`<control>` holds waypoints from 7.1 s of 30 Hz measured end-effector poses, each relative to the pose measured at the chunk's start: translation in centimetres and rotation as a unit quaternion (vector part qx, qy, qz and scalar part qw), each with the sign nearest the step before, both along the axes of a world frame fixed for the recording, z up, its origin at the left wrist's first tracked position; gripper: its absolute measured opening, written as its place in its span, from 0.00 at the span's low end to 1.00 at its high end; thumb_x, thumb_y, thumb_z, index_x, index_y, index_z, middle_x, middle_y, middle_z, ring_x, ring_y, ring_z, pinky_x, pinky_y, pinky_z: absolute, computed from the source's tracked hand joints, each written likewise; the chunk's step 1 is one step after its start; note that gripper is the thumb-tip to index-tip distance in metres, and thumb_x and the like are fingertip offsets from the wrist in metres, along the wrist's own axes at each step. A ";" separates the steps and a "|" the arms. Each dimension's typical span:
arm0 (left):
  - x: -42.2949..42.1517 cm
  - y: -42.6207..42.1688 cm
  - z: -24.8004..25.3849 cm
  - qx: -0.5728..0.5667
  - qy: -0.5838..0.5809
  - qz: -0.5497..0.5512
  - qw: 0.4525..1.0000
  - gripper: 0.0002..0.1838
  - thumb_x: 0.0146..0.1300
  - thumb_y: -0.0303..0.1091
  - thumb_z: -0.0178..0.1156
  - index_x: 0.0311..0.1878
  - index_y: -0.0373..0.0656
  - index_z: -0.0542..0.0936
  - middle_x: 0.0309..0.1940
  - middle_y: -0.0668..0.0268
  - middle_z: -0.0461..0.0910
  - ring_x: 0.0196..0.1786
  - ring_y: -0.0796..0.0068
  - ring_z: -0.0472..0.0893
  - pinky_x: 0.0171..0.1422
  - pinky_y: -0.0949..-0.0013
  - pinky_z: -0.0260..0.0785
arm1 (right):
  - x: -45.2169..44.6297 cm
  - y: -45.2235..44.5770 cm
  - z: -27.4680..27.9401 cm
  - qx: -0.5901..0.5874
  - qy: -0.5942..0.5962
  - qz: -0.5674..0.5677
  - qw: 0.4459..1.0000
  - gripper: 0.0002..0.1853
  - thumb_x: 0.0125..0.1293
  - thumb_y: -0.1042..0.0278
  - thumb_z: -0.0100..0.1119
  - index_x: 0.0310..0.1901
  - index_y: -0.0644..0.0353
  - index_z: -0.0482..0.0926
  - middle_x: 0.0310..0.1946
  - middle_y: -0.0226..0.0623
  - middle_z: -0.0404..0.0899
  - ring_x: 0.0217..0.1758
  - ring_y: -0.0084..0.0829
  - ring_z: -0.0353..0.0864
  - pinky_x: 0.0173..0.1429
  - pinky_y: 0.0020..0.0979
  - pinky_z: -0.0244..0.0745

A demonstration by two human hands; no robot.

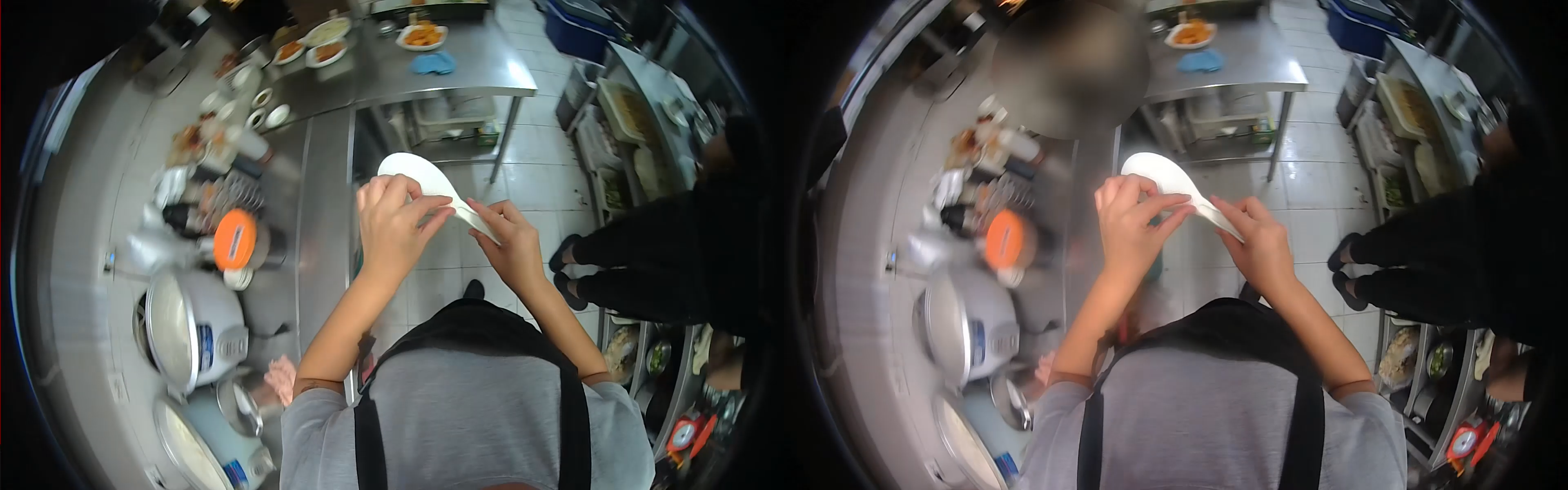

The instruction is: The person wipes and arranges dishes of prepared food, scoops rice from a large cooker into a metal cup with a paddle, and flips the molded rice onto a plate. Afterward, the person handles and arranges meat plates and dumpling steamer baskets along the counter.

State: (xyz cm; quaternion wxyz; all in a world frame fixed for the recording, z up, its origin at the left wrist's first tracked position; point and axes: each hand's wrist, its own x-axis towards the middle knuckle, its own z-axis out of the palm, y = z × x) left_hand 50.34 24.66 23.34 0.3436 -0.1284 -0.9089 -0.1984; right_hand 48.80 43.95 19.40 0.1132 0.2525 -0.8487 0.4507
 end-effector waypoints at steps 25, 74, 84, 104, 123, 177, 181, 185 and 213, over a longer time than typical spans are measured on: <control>-48.4 23.4 -0.9 0.031 -0.009 -0.427 0.904 0.08 0.44 0.37 0.73 0.28 0.56 0.84 0.39 0.74 0.73 0.51 0.66 0.67 0.56 0.58 0.52 | -32.3 18.7 2.5 0.084 -0.040 -0.439 0.894 0.24 0.54 0.75 0.67 0.56 0.54 0.79 0.34 0.39 0.76 0.31 0.41 0.79 0.37 0.35 0.74; -108.7 91.1 22.1 0.032 0.143 -0.663 0.734 0.18 0.65 0.51 0.57 0.42 0.46 0.83 0.38 0.59 0.82 0.39 0.60 0.81 0.45 0.64 0.71 | -63.0 45.9 1.3 -0.300 -0.098 -0.728 0.609 0.19 0.68 0.70 0.56 0.58 0.66 0.74 0.29 0.31 0.76 0.30 0.19 0.74 0.38 0.24 0.73; -114.1 101.3 30.9 0.209 0.388 -0.426 0.790 0.29 0.67 0.59 0.52 0.21 0.45 0.84 0.18 0.58 0.80 0.20 0.54 0.80 0.22 0.56 0.69 | -64.3 40.0 -0.3 -0.330 -0.059 -0.812 0.478 0.20 0.68 0.67 0.55 0.60 0.63 0.73 0.29 0.30 0.74 0.30 0.20 0.74 0.39 0.24 0.74; -73.8 65.2 21.6 0.271 0.253 -0.928 0.025 0.35 0.74 0.56 0.20 0.29 0.45 0.74 0.24 0.64 0.75 0.24 0.68 0.72 0.30 0.63 0.65 | -46.0 16.5 2.9 -0.440 0.431 -0.694 0.373 0.33 0.70 0.39 0.45 0.57 0.68 0.70 0.24 0.32 0.74 0.14 0.19 0.64 0.16 0.24 0.61; -14.5 40.4 2.3 -0.010 0.066 -0.935 -0.348 0.29 0.70 0.59 0.35 0.48 0.59 0.86 0.67 0.62 0.68 0.74 0.53 0.53 0.76 0.45 0.29 | -31.1 -2.9 -1.7 -0.181 0.650 -0.680 -0.285 0.11 0.59 0.70 0.51 0.41 0.67 0.73 0.29 0.34 0.75 0.18 0.16 0.69 0.17 0.17 0.59; 73.9 -3.7 -4.0 -0.305 0.123 -0.916 -0.228 0.18 0.57 0.29 0.66 0.52 0.45 0.82 0.27 0.61 0.84 0.29 0.67 0.83 0.40 0.66 0.73 | 20.1 -26.4 -16.0 -0.136 0.433 -0.326 -0.829 0.16 0.57 0.63 0.66 0.42 0.63 0.76 0.25 0.30 0.77 0.20 0.19 0.73 0.21 0.22 0.66; 71.8 -10.8 -5.5 -0.156 -0.010 -0.831 -0.534 0.17 0.55 0.27 0.64 0.51 0.42 0.82 0.38 0.57 0.82 0.41 0.59 0.80 0.47 0.63 0.72 | 20.1 -27.4 -11.5 -0.268 0.166 -0.300 -0.900 0.18 0.56 0.56 0.70 0.38 0.63 0.81 0.25 0.32 0.79 0.25 0.22 0.78 0.30 0.27 0.74; 61.5 -17.2 -3.3 -0.148 0.074 -0.681 -0.713 0.15 0.54 0.28 0.62 0.47 0.49 0.83 0.38 0.57 0.78 0.49 0.56 0.77 0.51 0.58 0.72 | 24.7 -30.6 -8.1 -0.086 0.121 -0.375 -0.915 0.19 0.53 0.58 0.74 0.42 0.60 0.83 0.26 0.34 0.81 0.30 0.28 0.81 0.39 0.32 0.77; 56.7 -28.5 -7.6 -0.033 0.334 -0.599 -0.727 0.07 0.55 0.37 0.64 0.33 0.44 0.84 0.32 0.59 0.83 0.37 0.56 0.84 0.40 0.58 0.76 | 37.0 -45.9 -3.4 0.092 -0.034 -0.491 -0.866 0.15 0.54 0.60 0.69 0.38 0.61 0.82 0.21 0.39 0.80 0.22 0.33 0.82 0.30 0.32 0.76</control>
